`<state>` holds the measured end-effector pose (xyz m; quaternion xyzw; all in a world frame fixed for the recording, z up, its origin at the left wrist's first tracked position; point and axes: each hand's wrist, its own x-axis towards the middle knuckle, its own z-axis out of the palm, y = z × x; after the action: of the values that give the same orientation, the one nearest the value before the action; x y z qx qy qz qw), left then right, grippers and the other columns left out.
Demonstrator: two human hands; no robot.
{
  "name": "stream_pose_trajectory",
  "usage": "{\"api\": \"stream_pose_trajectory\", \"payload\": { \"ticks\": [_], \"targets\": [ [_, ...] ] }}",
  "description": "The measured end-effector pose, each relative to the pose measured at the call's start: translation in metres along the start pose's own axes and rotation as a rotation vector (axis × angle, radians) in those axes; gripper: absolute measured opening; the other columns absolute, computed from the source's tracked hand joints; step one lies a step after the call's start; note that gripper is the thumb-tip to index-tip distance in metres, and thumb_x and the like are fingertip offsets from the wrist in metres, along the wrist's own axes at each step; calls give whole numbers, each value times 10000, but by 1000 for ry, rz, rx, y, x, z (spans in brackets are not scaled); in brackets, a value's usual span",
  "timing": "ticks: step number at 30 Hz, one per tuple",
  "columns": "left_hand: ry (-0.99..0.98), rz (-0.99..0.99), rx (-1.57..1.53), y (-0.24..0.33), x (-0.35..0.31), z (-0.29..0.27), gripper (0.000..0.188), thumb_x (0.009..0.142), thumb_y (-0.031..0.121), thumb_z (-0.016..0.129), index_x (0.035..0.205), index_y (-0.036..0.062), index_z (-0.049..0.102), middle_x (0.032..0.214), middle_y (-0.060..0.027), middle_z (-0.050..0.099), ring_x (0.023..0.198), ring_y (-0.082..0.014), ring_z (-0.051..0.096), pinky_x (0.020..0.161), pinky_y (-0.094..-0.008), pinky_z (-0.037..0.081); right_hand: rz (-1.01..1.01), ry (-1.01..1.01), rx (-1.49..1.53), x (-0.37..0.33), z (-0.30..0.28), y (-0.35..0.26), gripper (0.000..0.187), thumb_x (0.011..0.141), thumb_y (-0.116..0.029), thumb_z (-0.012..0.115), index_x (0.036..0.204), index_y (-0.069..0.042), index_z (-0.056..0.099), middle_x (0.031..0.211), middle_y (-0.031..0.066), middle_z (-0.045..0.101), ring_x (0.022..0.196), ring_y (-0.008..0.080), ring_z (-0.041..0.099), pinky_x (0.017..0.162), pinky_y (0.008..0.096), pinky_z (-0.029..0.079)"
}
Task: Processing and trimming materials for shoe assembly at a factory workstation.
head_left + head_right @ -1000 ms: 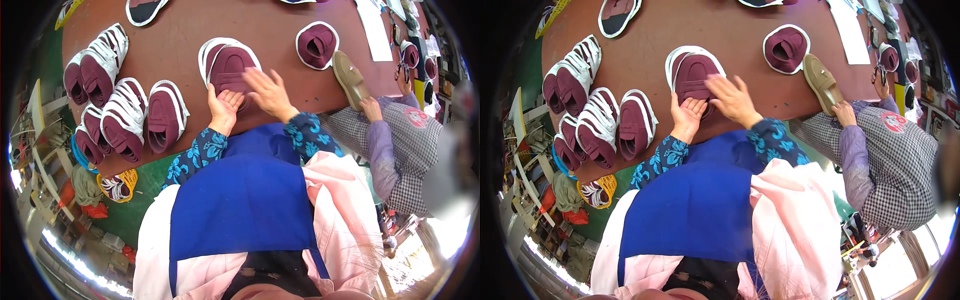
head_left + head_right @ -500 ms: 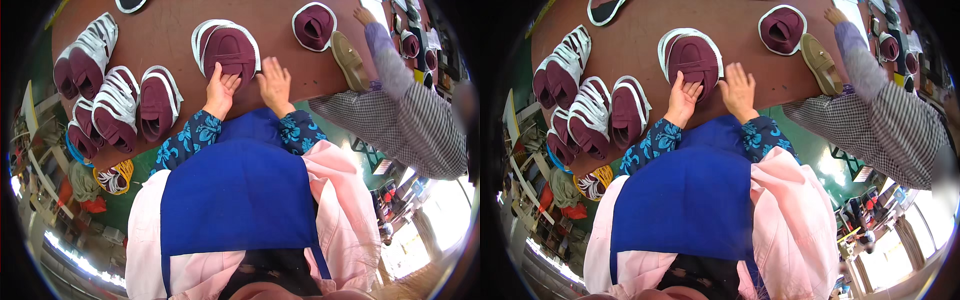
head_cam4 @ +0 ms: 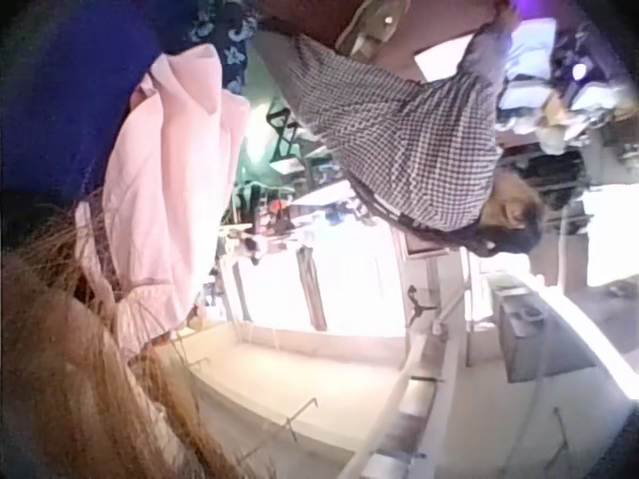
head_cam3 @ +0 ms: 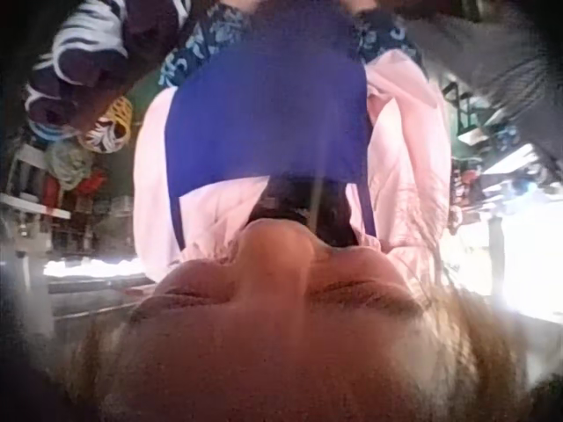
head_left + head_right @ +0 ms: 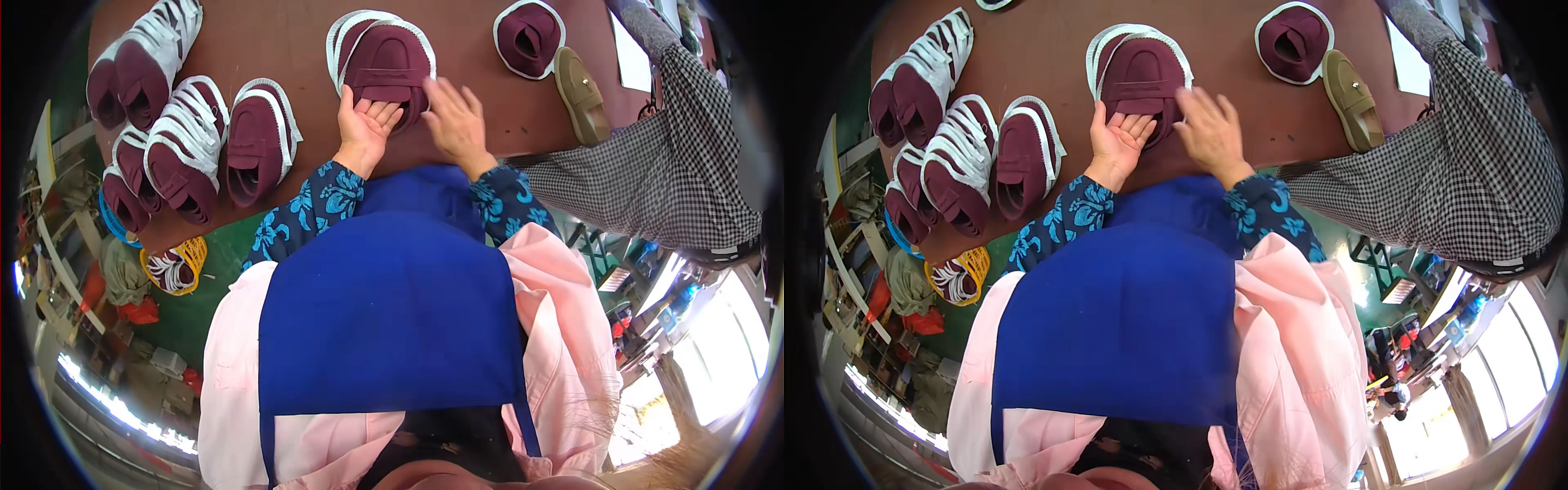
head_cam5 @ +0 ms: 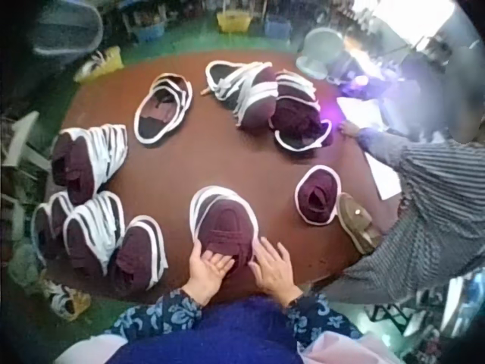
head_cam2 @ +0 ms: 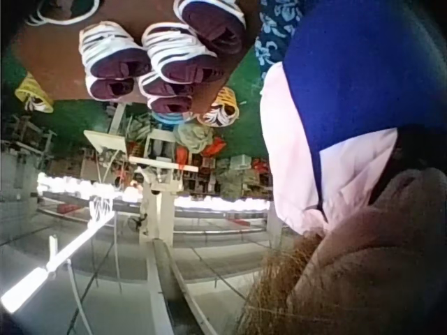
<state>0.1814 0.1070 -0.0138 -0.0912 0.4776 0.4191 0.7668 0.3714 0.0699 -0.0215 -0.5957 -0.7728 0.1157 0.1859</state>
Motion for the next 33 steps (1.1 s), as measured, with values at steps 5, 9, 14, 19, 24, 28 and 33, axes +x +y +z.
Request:
{"api": "stream_pose_trajectory", "payload": {
  "ticks": [5,9,14,19,24,28,33],
  "targets": [
    [20,31,52,-8,14,-19,795,953,681,423,1364,2,480,1399,-199,543,1240,-324,577,1016,-420,467,-99,83,53,34,-16,-39,500,897,-260,630,1373,-131,548,1401,45,572,1335,228,494,1102,467,325],
    [-56,-23,-95,-7,12,-12,772,953,666,444,1318,-11,507,1348,-182,575,1178,-305,608,995,-403,479,-270,-65,-39,33,10,-28,526,926,-367,591,1407,-166,528,1456,16,532,1409,172,403,1132,515,284],
    [-3,86,-22,-3,2,-8,639,934,585,566,1233,19,566,1237,-140,638,1112,-274,635,931,-395,517,133,-7,-125,-19,7,45,318,970,-312,570,1157,-83,686,1134,93,701,1295,281,529,1067,594,323],
    [154,117,64,-13,1,23,539,933,467,654,1273,58,560,1251,-106,633,1198,-253,595,1023,-400,472,167,234,217,4,-14,19,84,871,-103,701,948,-68,703,850,70,684,896,247,649,758,366,495],
    [156,175,60,-27,19,9,541,968,440,631,1325,51,512,1319,-112,581,1246,-267,549,1078,-432,428,428,-99,378,75,6,-22,439,759,-473,791,743,-64,634,777,106,661,730,304,670,690,424,531],
    [203,228,81,-28,12,12,522,981,414,619,1325,37,508,1323,-133,564,1242,-294,550,1068,-445,431,516,-439,581,94,14,6,431,751,-428,765,859,-19,684,764,158,708,814,335,698,792,414,552],
    [221,260,92,-29,10,19,510,982,407,622,1317,37,518,1318,-134,575,1237,-283,558,1050,-434,435,632,-516,870,97,12,14,336,723,-254,816,867,11,670,709,109,684,639,193,682,606,323,552]
  ]
}}
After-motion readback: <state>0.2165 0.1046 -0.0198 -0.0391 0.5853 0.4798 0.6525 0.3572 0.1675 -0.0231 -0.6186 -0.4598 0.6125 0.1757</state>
